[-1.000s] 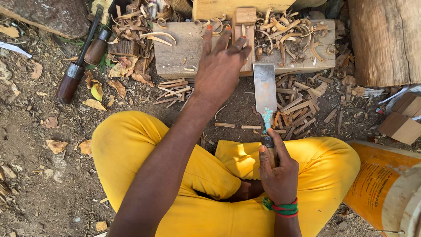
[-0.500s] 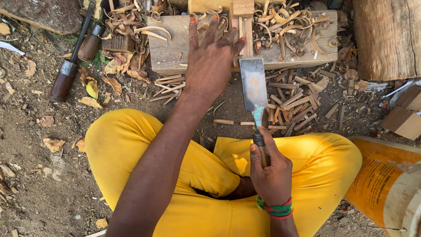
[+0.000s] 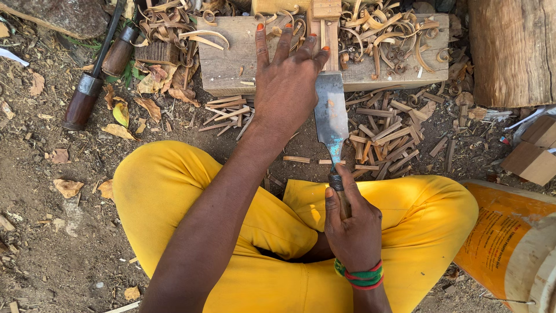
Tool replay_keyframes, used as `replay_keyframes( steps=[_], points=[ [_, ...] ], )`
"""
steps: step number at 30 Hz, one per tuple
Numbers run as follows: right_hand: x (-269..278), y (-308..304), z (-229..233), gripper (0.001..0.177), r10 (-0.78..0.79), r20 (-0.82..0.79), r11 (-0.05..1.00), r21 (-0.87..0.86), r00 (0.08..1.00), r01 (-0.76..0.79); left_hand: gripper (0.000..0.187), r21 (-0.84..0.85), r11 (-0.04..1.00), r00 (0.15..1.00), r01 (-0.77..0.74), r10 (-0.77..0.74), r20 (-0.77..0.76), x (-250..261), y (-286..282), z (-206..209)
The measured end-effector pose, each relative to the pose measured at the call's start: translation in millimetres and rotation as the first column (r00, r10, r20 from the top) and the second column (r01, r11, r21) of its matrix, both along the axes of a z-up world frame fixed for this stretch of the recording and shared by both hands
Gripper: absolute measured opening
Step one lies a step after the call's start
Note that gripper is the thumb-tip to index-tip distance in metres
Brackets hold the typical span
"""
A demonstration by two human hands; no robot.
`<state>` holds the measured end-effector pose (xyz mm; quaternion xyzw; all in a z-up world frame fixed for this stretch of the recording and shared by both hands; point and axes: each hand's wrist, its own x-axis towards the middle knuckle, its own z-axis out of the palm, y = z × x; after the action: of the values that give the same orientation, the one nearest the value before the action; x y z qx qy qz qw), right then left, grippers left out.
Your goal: The person sits on the ground and uses a chisel to shape a small piece of wood held in a wooden block. They use their hands to guide the tool and shave off thin layers of wood, removing shavings from the work surface.
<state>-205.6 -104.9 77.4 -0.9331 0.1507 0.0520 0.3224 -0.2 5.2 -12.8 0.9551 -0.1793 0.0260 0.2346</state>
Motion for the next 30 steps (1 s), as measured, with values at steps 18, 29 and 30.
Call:
replay_keyframes(
  steps=[18, 29, 30],
  points=[
    [8.3, 8.7, 15.5, 0.049, 0.016, -0.090, 0.998, -0.064, 0.996, -0.022, 0.059, 0.003, 1.000, 1.000, -0.018, 0.017, 0.020, -0.6, -3.6, -2.1],
    [21.1, 18.9, 19.3, 0.052, -0.057, -0.192, 0.998, -0.047, 0.980, 0.049, 0.024, 0.081, 0.970, 0.967, 0.231, -0.219, -0.128, -42.7, -11.7, 53.2],
    [22.1, 20.1, 17.3, 0.053, -0.066, -0.193, 0.997, -0.043, 0.979, 0.059, 0.027, 0.102, 0.967, 0.968, 0.234, -0.222, -0.118, -40.4, -10.7, 50.2]
  ],
)
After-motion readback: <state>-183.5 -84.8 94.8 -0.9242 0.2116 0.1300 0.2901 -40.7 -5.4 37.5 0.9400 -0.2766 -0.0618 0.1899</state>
